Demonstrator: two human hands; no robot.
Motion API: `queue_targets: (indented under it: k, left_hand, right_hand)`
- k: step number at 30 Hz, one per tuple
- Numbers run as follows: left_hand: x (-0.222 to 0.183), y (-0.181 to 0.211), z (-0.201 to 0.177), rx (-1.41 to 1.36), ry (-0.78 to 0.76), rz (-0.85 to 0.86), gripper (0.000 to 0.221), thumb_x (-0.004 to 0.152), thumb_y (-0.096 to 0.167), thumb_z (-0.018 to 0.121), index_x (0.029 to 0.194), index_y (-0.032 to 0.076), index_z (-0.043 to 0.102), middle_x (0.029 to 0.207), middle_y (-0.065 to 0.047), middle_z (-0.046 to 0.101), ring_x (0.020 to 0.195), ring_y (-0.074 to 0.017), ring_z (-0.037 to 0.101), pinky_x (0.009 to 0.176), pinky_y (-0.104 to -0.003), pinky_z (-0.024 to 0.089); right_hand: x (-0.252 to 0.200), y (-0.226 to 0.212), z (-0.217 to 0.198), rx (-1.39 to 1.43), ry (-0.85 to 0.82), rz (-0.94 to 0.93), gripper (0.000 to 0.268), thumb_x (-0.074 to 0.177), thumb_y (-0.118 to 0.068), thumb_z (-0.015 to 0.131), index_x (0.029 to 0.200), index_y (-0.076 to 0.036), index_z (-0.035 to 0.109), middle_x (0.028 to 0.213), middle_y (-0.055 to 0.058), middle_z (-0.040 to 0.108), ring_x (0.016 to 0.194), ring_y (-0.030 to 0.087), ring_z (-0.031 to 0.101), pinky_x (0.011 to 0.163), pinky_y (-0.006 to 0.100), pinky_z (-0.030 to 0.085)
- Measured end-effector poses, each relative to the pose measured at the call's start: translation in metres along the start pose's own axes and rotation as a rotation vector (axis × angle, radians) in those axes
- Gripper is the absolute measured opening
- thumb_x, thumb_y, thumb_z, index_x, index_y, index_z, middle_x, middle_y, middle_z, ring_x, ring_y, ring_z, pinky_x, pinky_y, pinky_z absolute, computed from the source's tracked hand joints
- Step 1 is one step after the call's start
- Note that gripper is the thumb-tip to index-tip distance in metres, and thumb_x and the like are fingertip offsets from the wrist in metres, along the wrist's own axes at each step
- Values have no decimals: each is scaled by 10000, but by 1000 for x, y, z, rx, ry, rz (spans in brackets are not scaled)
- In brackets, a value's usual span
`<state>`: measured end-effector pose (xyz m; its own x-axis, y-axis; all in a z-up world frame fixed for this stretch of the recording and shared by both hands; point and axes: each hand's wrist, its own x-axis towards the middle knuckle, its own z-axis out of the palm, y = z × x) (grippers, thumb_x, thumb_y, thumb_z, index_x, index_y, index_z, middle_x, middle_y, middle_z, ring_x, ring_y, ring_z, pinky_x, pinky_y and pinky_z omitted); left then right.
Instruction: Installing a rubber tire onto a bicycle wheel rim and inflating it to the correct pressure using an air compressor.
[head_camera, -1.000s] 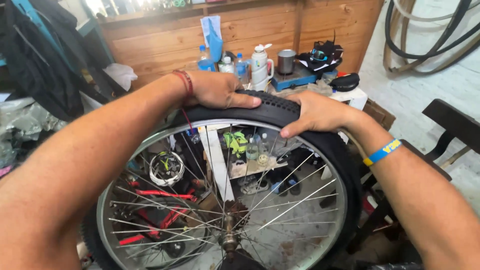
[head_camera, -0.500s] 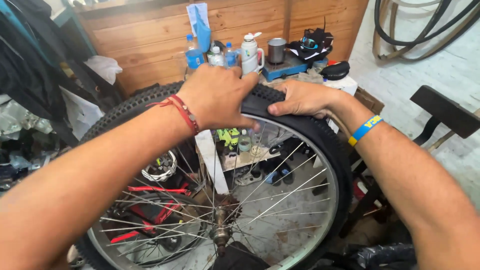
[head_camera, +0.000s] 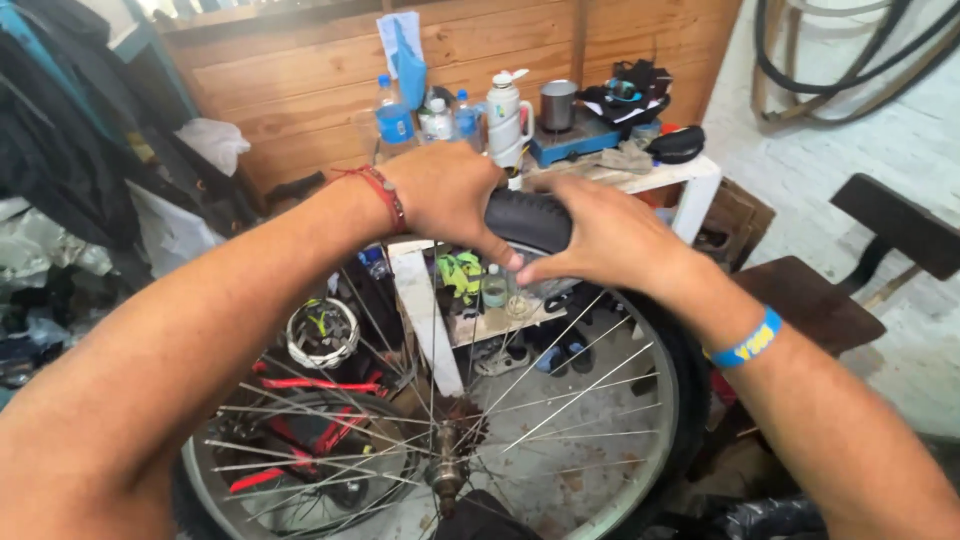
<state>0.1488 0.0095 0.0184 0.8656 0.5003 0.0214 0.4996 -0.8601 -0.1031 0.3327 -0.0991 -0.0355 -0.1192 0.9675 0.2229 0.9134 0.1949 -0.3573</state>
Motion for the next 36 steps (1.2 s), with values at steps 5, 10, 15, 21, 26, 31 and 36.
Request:
queue_targets:
  k: [5, 10, 15, 21, 26, 31, 36]
  left_hand:
    - [-1, -3, 0, -125, -26, -21, 742, 620, 768, 857, 957, 111, 784, 835, -136, 774, 885, -380, 766, 790, -438, 606]
    - [2, -6, -2, -210, -50, -31, 689, 651, 729, 874, 940, 108, 794, 798, -116, 759, 824, -330, 756, 738, -397, 599]
    - [10, -11, 1, -255, -91, -36, 669, 652, 717, 888, 935, 117, 800, 792, -96, 752, 806, -288, 743, 722, -372, 593]
    - [10, -12, -5, -310, -124, -60, 689, 622, 723, 891, 947, 123, 797, 782, -75, 745, 811, -268, 748, 709, -359, 599]
    - [-1, -4, -22, -396, -120, -114, 464, 786, 647, 766, 877, 192, 767, 819, 26, 763, 728, -149, 679, 711, -286, 513]
    - [23, -12, 3, -432, -92, -139, 580, 759, 682, 798, 958, 137, 809, 937, -137, 784, 973, -300, 763, 823, -400, 597]
    - [32, -22, -1, -248, -118, -117, 770, 796, 843, 602, 1097, 165, 809, 1135, -155, 775, 1155, -356, 716, 982, -469, 569]
  right_hand:
    - [13, 18, 12, 8, 39, 150, 781, 603, -640, 923, 1160, -138, 707, 989, 152, 775, 1067, 379, 729, 872, 474, 594]
    - [20, 29, 10, 204, -36, 152, 650, 602, -519, 950, 1092, -134, 767, 886, 132, 776, 943, 308, 745, 788, 425, 574]
    - [30, 44, 15, 367, -79, 133, 633, 595, -444, 969, 1078, -78, 786, 834, 116, 757, 839, 240, 697, 734, 372, 562]
    - [51, 75, 31, 628, -105, 77, 445, 678, -423, 969, 828, -72, 741, 579, 29, 595, 505, 133, 562, 390, 227, 430]
    - [53, 57, 7, 330, -297, 78, 860, 583, -757, 570, 1093, -97, 782, 993, 44, 815, 895, 196, 725, 850, 312, 535]
    - [85, 108, 64, 671, -202, 56, 496, 838, -564, 831, 864, -79, 730, 522, 53, 571, 393, 151, 564, 300, 249, 448]
    - [95, 129, 54, 291, -221, 16, 505, 1009, -516, 597, 1064, -36, 742, 743, 229, 691, 684, 283, 644, 515, 393, 539]
